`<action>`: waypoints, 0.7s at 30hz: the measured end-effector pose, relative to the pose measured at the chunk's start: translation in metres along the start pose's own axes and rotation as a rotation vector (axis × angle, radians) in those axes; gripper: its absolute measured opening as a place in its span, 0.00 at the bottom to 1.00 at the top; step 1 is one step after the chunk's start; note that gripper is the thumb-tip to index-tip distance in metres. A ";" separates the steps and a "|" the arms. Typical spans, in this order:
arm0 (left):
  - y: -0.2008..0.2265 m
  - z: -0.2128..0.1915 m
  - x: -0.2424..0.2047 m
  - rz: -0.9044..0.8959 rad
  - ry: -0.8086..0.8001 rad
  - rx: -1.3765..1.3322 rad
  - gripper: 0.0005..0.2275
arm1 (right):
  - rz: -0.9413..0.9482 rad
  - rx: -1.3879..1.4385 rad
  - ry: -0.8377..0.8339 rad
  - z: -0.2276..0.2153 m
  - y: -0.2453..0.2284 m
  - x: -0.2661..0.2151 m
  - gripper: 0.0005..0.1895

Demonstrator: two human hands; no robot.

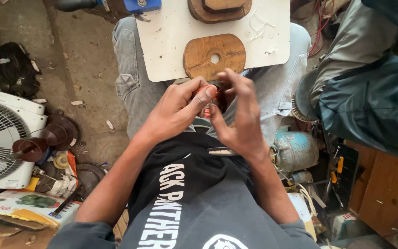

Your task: The person winds copper wire onto a wooden spool mounted on a blue hand-cranked winder. They use pliers to adjust the wire and crank the handle to rotate the spool, then inspect the wound wire.

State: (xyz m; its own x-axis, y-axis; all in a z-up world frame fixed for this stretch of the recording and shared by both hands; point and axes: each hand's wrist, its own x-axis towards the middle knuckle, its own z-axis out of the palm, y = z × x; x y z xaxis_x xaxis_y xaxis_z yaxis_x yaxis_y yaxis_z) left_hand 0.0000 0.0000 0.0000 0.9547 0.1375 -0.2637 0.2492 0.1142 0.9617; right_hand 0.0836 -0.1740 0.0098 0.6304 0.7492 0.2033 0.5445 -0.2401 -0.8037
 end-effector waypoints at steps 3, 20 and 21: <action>0.006 0.006 0.000 0.010 0.039 -0.125 0.16 | -0.103 -0.102 0.172 -0.003 -0.003 -0.003 0.31; 0.028 -0.005 0.001 0.175 -0.089 -0.025 0.12 | -0.132 0.231 0.007 -0.016 0.001 0.021 0.21; 0.031 -0.006 0.001 0.172 -0.099 -0.031 0.12 | -0.105 0.249 0.002 -0.016 0.002 0.020 0.21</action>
State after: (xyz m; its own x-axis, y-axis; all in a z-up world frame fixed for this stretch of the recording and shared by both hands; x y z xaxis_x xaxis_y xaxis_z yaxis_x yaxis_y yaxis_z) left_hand 0.0071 0.0099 0.0288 0.9945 0.0604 -0.0857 0.0775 0.1278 0.9888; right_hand 0.1059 -0.1694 0.0215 0.5787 0.7608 0.2937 0.4545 -0.0019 -0.8907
